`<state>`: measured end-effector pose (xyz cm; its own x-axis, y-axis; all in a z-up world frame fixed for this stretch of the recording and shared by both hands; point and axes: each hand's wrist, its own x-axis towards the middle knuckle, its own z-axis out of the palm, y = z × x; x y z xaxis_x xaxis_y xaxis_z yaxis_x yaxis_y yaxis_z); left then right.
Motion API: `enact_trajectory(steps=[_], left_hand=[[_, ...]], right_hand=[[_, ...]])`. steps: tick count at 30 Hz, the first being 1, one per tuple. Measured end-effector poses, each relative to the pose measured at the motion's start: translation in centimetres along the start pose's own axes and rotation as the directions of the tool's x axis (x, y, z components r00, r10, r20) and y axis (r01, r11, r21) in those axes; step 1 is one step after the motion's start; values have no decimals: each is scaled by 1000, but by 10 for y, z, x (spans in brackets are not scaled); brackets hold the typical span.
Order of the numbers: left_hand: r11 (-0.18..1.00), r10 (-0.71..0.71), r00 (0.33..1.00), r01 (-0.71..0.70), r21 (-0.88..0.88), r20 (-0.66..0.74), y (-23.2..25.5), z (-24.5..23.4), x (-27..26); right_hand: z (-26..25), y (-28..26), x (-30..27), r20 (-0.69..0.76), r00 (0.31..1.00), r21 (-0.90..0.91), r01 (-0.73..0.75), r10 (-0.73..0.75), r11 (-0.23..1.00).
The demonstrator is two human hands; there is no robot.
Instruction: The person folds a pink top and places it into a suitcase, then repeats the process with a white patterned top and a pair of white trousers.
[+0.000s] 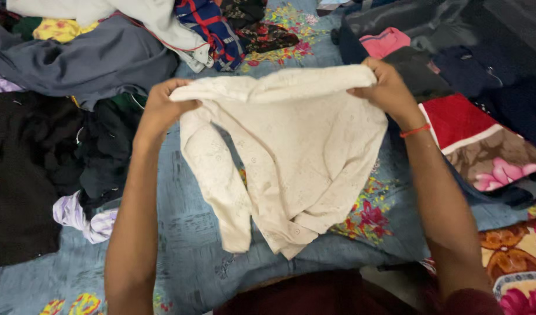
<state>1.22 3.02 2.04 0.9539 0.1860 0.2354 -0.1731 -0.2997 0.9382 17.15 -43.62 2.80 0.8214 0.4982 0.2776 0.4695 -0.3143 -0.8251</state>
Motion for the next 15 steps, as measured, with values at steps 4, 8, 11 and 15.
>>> enact_trajectory(steps=[4,8,11,15], left_hand=[[979,-200,978,199,-32,-50,-37,-18,-5],[958,-252,967,254,-132,28,-47,-29,-8],[980,-185,978,190,-51,96,-52,-32,2],[996,-84,992,83,12,95,-44,-46,27]], right_hand=[[6,19,6,142,989,-17,-24,26,1000],[0,14,5,386,907,34,-200,172,979],[0,18,21,449,877,66,-223,171,973],[-8,22,55,271,955,45,-134,117,990]])
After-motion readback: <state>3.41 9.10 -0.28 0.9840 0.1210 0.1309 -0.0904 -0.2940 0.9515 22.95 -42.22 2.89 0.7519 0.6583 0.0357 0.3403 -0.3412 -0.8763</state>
